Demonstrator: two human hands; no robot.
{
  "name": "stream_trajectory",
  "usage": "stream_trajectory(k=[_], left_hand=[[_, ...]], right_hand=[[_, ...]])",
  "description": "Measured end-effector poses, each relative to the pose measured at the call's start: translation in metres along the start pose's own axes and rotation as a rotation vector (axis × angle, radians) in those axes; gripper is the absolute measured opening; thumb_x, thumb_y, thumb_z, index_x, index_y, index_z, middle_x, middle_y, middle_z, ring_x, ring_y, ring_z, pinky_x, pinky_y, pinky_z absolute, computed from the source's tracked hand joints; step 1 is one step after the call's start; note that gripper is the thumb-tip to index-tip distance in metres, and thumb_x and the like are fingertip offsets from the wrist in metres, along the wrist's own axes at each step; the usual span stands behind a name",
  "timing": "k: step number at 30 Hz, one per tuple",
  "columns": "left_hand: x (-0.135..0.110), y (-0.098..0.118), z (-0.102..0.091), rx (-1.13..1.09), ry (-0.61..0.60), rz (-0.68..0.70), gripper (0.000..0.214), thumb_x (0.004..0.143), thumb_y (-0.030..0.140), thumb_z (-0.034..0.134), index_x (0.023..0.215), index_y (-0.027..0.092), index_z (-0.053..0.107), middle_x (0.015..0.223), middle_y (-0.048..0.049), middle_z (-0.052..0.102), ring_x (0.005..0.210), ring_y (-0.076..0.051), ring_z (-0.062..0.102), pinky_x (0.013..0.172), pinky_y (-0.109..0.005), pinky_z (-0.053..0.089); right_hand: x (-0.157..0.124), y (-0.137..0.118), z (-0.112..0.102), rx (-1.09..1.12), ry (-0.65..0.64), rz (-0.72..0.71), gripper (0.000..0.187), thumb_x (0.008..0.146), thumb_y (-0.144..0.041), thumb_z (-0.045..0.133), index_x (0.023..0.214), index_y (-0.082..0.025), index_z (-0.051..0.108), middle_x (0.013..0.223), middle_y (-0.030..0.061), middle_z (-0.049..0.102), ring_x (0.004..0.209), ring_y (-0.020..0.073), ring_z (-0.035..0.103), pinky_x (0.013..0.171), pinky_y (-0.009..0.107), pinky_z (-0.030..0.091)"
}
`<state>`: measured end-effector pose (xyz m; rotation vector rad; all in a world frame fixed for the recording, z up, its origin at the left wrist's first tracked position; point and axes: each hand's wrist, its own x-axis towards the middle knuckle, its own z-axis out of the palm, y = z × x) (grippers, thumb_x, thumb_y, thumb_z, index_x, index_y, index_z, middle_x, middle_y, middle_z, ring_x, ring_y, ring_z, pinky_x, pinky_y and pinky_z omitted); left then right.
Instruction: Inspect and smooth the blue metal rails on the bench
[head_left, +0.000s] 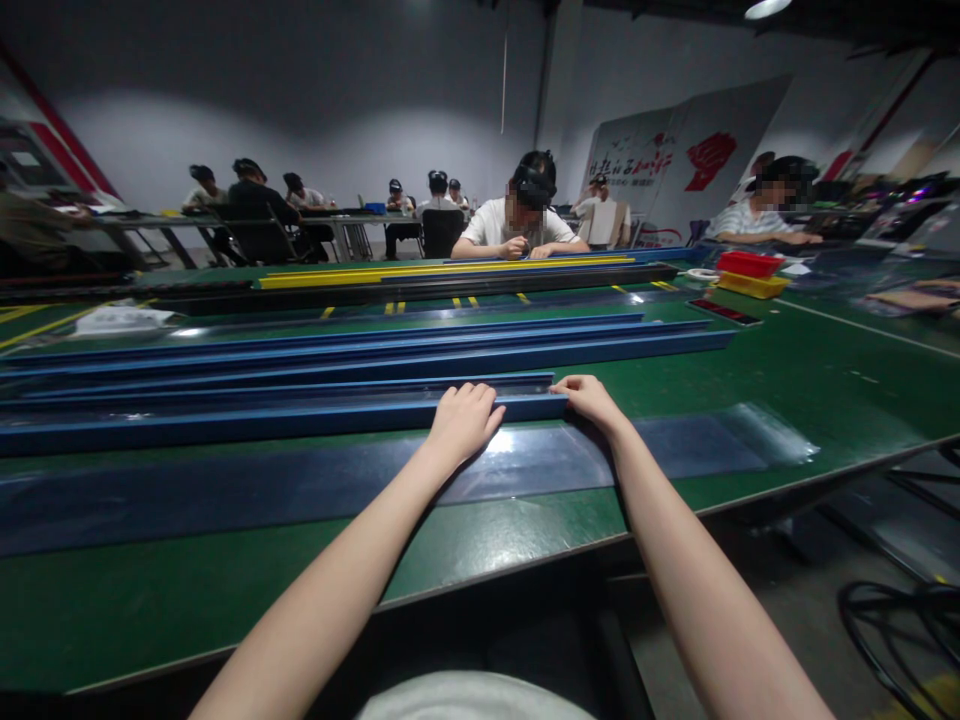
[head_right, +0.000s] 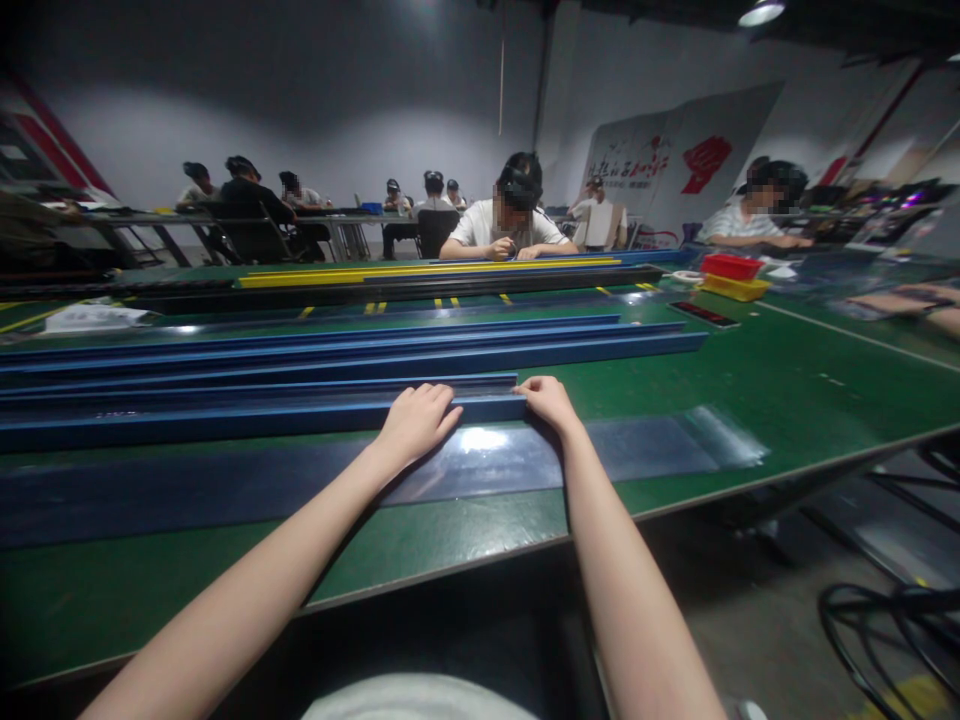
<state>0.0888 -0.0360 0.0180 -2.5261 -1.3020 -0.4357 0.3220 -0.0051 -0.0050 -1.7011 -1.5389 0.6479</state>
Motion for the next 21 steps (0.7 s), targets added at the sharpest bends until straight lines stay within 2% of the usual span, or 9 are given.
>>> stream_trajectory(k=[21], left_hand=[[0.0008, -0.0018, -0.0028, 0.009, -0.028, -0.024, 0.032, 0.091, 0.039, 0.035, 0.096, 0.014, 0.056, 0.102, -0.0094, 0.06, 0.093, -0.022, 0.053, 0.075, -0.033, 0.037]], right_hand=[[0.0003, 0.0013, 0.0025, 0.002, 0.007, -0.057, 0.027, 0.064, -0.04, 0.056, 0.061, -0.015, 0.063, 0.062, 0.0048, 0.064, 0.062, 0.0152, 0.056, 0.057, 0.024, 0.038]])
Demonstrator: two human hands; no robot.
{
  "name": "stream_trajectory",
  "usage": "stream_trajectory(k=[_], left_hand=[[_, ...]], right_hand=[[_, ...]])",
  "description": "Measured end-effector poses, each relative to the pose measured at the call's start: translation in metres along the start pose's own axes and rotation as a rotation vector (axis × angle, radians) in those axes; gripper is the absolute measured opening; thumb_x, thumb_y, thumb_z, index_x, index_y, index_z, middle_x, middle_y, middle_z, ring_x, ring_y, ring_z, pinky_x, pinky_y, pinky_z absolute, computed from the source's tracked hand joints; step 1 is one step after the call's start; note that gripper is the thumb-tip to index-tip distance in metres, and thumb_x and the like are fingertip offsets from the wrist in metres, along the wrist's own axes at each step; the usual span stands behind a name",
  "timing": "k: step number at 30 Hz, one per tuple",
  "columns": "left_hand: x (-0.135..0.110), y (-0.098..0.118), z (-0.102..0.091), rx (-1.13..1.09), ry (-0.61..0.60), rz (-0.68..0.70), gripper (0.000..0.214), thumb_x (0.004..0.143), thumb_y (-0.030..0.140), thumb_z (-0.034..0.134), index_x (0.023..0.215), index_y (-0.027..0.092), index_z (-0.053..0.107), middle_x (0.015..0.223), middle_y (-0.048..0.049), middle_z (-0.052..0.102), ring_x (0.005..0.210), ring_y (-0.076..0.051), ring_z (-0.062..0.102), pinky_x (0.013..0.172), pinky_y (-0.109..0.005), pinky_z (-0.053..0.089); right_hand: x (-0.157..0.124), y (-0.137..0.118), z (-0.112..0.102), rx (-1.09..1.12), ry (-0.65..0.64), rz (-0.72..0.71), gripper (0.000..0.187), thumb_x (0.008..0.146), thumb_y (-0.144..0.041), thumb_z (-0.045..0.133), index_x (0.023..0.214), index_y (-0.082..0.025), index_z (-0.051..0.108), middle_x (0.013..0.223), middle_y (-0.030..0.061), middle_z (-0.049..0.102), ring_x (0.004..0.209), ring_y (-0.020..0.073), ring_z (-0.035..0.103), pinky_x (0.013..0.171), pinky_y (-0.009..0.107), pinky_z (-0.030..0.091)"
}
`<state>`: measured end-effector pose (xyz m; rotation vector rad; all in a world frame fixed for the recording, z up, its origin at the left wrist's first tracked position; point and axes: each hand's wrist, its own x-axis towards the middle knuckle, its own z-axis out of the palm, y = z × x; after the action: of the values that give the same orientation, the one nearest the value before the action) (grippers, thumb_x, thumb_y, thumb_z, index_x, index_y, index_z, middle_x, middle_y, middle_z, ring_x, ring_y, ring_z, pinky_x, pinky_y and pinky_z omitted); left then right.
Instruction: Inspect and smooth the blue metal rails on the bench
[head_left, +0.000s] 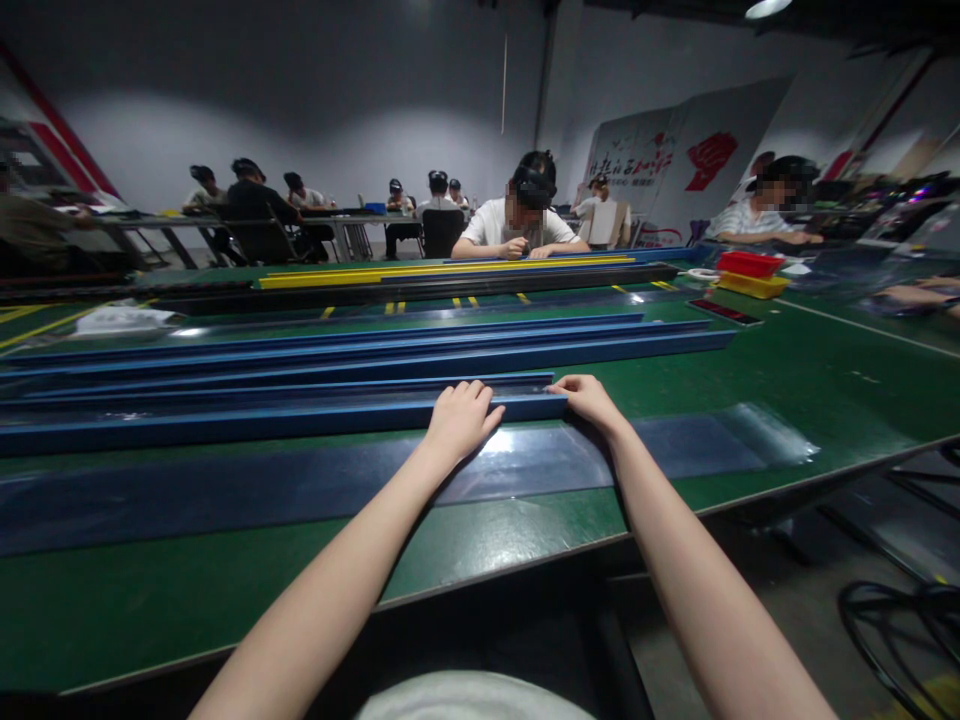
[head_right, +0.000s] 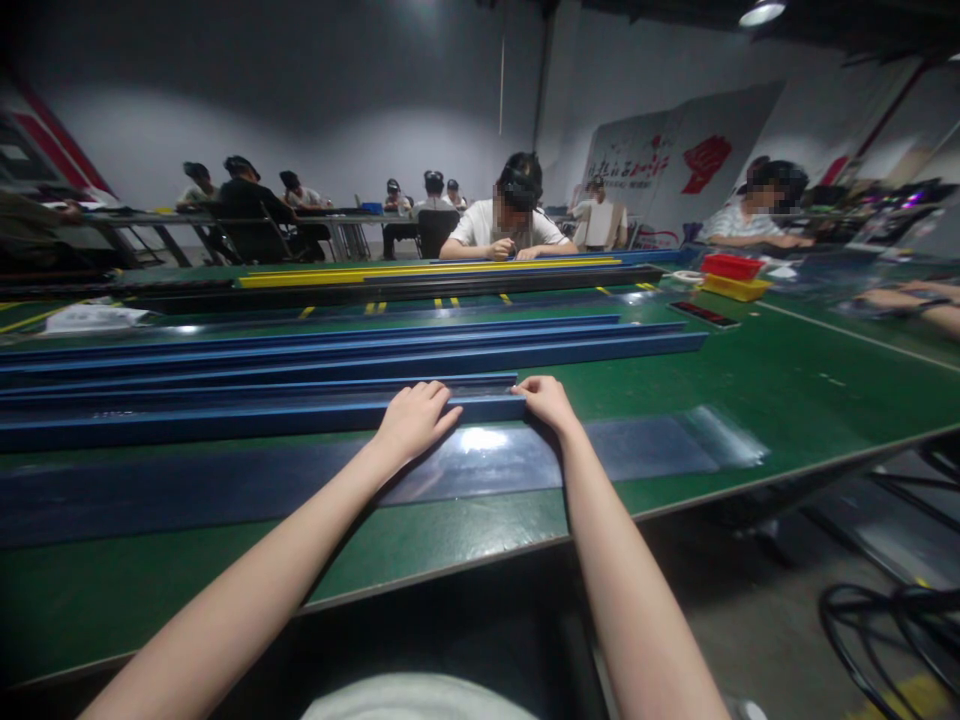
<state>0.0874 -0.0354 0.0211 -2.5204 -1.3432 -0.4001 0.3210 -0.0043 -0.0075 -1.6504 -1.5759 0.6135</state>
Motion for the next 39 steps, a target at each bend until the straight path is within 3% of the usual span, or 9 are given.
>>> stream_trajectory(k=[17, 26, 39], left_hand=[[0.002, -0.005, -0.004, -0.247, 0.023, -0.111, 0.02, 0.083, 0.038, 0.054, 0.083, 0.018, 0.05, 0.089, -0.0021, 0.054, 0.082, -0.016, 0.055, 0.067, -0.024, 0.041], [0.003, -0.004, -0.004, -0.236, 0.028, -0.116, 0.02, 0.083, 0.038, 0.054, 0.082, 0.018, 0.051, 0.088, -0.0023, 0.054, 0.081, -0.016, 0.056, 0.066, -0.024, 0.041], [0.002, -0.002, -0.006, -0.163, 0.005, -0.113, 0.022, 0.085, 0.04, 0.051, 0.086, 0.018, 0.051, 0.091, -0.0038, 0.054, 0.084, -0.017, 0.056, 0.069, -0.025, 0.042]], right_hand=[[-0.001, -0.004, 0.0, 0.0, 0.021, 0.035, 0.022, 0.063, -0.036, 0.058, 0.059, -0.015, 0.062, 0.062, 0.0042, 0.064, 0.062, 0.015, 0.056, 0.059, 0.024, 0.037], [-0.002, -0.007, 0.0, 0.032, 0.007, 0.065, 0.025, 0.062, -0.04, 0.059, 0.059, -0.016, 0.06, 0.054, 0.0014, 0.058, 0.053, 0.0116, 0.05, 0.053, 0.023, 0.035], [-0.004, -0.013, -0.002, -0.083, 0.094, 0.077, 0.021, 0.063, -0.037, 0.061, 0.057, -0.017, 0.061, 0.053, 0.0015, 0.059, 0.054, 0.0124, 0.053, 0.055, 0.023, 0.038]])
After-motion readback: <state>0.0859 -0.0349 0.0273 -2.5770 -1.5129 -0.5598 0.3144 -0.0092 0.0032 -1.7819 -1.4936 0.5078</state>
